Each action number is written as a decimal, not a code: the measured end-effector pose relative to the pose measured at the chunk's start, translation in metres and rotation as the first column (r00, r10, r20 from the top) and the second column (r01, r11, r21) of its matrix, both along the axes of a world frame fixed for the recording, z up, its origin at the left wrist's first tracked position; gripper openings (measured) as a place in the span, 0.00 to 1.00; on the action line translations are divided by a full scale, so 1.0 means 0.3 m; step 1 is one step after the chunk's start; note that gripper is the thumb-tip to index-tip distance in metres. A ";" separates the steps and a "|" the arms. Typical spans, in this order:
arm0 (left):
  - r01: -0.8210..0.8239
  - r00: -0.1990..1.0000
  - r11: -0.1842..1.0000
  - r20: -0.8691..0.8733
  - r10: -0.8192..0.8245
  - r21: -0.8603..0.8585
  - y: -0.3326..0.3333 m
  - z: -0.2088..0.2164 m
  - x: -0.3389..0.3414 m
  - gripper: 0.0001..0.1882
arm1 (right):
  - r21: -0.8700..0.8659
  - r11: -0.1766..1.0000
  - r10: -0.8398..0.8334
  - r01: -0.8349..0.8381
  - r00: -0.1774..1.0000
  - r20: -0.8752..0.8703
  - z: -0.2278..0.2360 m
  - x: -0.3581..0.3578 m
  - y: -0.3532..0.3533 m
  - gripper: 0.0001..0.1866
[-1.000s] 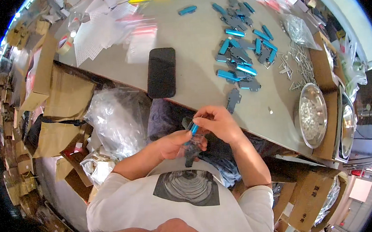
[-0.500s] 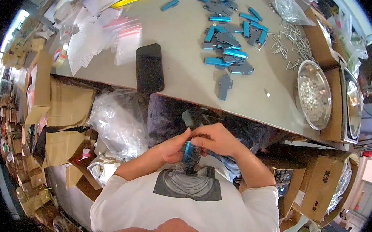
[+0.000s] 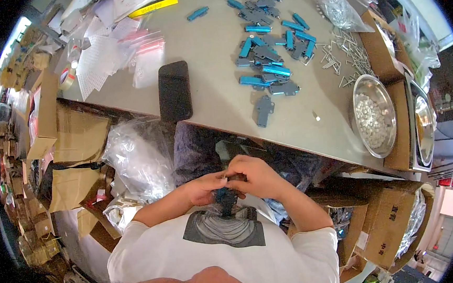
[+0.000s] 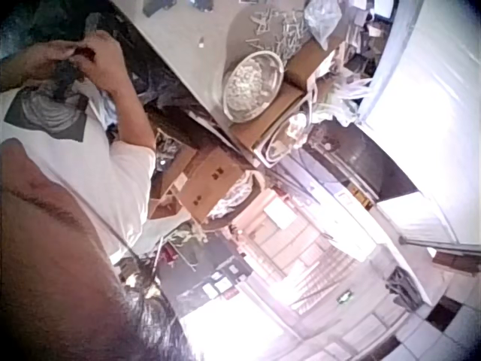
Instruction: The person assembles small blue and grey hardware components by hand. They pick up a blue plastic piece and a grey metal bracket, insert a small metal pin into the bracket, and then attach the blue piece to the bracket. The person repeats this process for multiple units, placing the finished assemblies on the table.
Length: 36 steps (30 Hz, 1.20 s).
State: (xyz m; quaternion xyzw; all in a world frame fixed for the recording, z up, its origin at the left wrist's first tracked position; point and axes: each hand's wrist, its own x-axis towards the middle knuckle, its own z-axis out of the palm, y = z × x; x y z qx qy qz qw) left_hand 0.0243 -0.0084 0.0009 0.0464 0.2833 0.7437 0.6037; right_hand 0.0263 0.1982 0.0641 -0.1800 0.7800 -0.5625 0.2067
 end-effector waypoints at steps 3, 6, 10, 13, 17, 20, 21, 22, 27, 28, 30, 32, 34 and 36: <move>0.013 0.998 0.999 0.053 -0.015 0.053 -0.002 0.003 -0.011 0.40 | 0.033 0.990 0.143 -0.140 0.986 -0.087 0.003 -0.023 0.001 0.07; -0.049 0.999 0.998 0.001 0.049 -0.039 0.016 -0.041 -0.024 0.39 | 0.166 0.978 0.173 -0.124 0.932 -0.320 0.032 -0.033 -0.010 0.06; -0.056 0.991 0.986 0.129 0.036 0.157 0.013 0.025 -0.052 0.45 | 0.228 0.970 -0.025 0.087 0.965 -0.260 0.074 -0.112 0.077 0.04; -0.007 0.986 0.994 0.167 -0.011 0.105 0.010 0.016 -0.024 0.46 | 0.312 0.723 -0.301 0.617 0.687 -0.661 0.028 -0.250 0.230 0.10; -0.021 0.984 0.994 0.180 0.001 0.110 0.001 -0.001 0.004 0.45 | 0.393 0.624 -0.223 0.676 0.635 -0.739 -0.058 -0.330 0.370 0.16; -0.075 0.972 0.991 0.230 0.047 0.113 -0.007 -0.015 -0.008 0.44 | 0.438 0.611 -0.191 0.659 0.660 -0.727 -0.060 -0.321 0.391 0.16; -0.096 0.968 0.988 0.242 0.064 0.122 -0.006 -0.024 -0.011 0.44 | 0.427 0.615 -0.232 0.663 0.669 -0.706 -0.054 -0.302 0.389 0.16; -0.111 0.973 0.986 0.213 0.083 0.122 -0.003 -0.030 -0.013 0.44 | 0.414 0.616 -0.271 0.670 0.674 -0.687 -0.045 -0.289 0.386 0.17; -0.095 0.993 0.986 0.082 0.084 0.134 0.023 -0.034 -0.036 0.48 | -0.013 0.746 -0.616 0.666 0.683 -0.393 0.045 -0.139 0.278 0.17; -0.072 0.995 0.988 0.071 0.063 0.133 0.029 -0.029 -0.041 0.48 | -0.152 0.807 -0.585 0.571 0.734 -0.345 0.040 -0.112 0.242 0.16; -0.029 0.999 0.991 0.048 0.023 0.131 0.041 -0.019 -0.045 0.49 | 0.038 0.962 -0.249 0.271 0.925 -0.288 0.036 -0.085 0.220 0.15; -0.005 1.000 0.992 0.031 0.001 0.130 0.056 -0.004 -0.041 0.49 | -0.032 0.996 -0.087 0.082 0.981 -0.172 0.012 -0.092 0.186 0.14; 0.011 1.000 0.990 0.026 -0.014 0.138 0.062 -0.002 -0.031 0.49 | -0.154 0.985 -0.064 0.076 0.995 0.081 0.006 -0.080 0.148 0.08; 0.021 0.999 0.988 0.034 -0.026 0.153 0.060 -0.005 -0.020 0.48 | -0.086 0.996 0.036 -0.032 0.998 0.049 0.015 -0.093 0.145 0.07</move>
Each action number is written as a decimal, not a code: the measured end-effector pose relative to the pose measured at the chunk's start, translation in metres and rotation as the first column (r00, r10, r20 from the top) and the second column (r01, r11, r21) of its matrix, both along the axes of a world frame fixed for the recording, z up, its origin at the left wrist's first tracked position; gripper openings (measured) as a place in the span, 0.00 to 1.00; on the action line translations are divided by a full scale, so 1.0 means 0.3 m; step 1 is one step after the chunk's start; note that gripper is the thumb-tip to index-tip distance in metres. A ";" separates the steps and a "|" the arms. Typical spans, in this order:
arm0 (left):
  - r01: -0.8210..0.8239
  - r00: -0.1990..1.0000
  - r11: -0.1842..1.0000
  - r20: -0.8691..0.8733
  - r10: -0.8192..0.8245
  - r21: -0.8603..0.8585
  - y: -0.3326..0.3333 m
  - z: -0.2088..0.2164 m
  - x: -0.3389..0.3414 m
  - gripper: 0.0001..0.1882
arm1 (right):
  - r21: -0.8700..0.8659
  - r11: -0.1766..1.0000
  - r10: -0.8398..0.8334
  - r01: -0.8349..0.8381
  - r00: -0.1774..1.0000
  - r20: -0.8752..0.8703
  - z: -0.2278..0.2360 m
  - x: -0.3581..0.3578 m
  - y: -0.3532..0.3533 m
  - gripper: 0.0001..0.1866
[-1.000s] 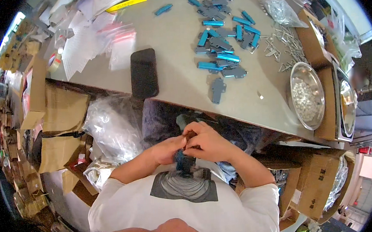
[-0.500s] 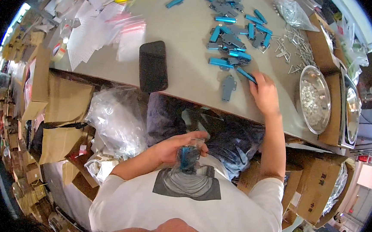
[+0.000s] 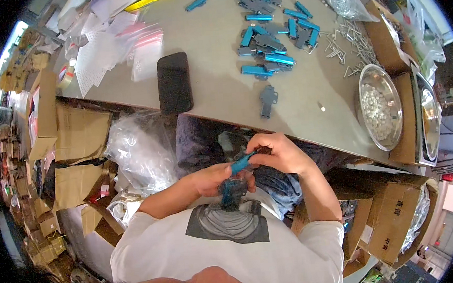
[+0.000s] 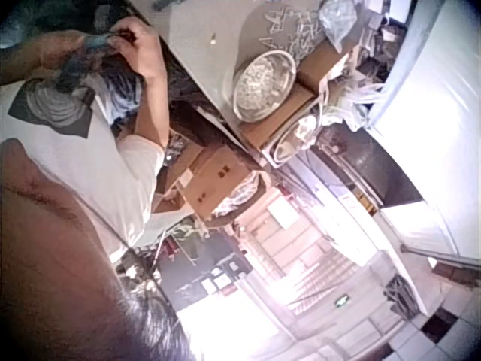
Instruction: The person assembles small blue and grey hardware components by hand. They pick up a blue plastic piece and a grey metal bracket, insert a small metal pin into the bracket, and then attach the blue piece to the bracket. The person repeats this process for multiple units, placing the finished assemblies on the table.
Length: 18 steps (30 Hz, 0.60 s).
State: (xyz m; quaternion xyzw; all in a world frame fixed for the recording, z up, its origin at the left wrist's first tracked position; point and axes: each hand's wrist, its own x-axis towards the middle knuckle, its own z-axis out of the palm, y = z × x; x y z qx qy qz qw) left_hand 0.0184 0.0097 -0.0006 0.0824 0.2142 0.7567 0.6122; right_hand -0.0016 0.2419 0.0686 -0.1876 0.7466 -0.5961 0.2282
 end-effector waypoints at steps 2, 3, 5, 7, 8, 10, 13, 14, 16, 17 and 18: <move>0.004 1.000 0.999 0.000 -0.004 -0.034 -0.006 0.015 0.004 0.48 | -0.067 0.998 0.010 -0.009 1.000 0.018 -0.027 -0.003 0.028 0.09; 0.005 1.000 0.999 -0.001 -0.005 -0.051 -0.009 0.020 0.007 0.48 | -0.100 0.995 0.016 -0.013 0.999 0.027 -0.038 -0.005 0.038 0.09; -0.010 1.000 1.000 0.003 0.010 -0.028 -0.007 0.008 0.017 0.42 | -0.064 0.995 0.076 -0.076 0.997 0.003 -0.022 -0.019 0.030 0.08; -0.008 1.000 1.000 0.017 0.009 -0.027 -0.007 0.007 0.021 0.39 | -0.045 0.993 0.113 -0.111 0.993 0.047 -0.012 -0.021 0.011 0.09; 0.001 1.000 0.999 0.030 0.000 -0.036 -0.008 0.014 0.021 0.39 | -0.072 0.997 0.049 -0.040 0.991 0.123 -0.013 -0.015 -0.006 0.09; 0.014 0.999 0.998 0.046 -0.011 -0.058 -0.007 0.017 0.019 0.42 | -0.110 0.988 -0.074 0.108 0.958 0.277 -0.016 -0.001 -0.035 0.10; 0.027 0.999 0.996 0.049 -0.023 -0.080 -0.007 -0.001 0.017 0.46 | -0.047 0.999 0.000 0.012 0.970 0.242 -0.035 -0.007 -0.038 0.11; 0.032 0.999 0.997 0.044 -0.029 -0.077 -0.009 -0.020 0.021 0.46 | -0.025 0.999 0.045 -0.040 0.970 0.240 -0.034 -0.009 -0.041 0.11; 0.025 0.997 0.998 0.080 -0.021 -0.049 -0.013 -0.041 0.028 0.46 | -0.002 0.998 0.067 -0.068 0.980 0.188 -0.031 -0.004 -0.049 0.11; 0.011 0.992 1.000 0.122 -0.008 -0.025 -0.015 -0.046 0.032 0.45 | 0.036 0.997 0.067 -0.073 0.988 0.141 -0.035 -0.005 -0.049 0.12; -0.003 0.986 1.000 0.165 0.003 -0.001 -0.018 -0.051 0.034 0.44 | 0.074 0.994 0.068 -0.075 0.993 0.095 -0.041 -0.006 -0.049 0.12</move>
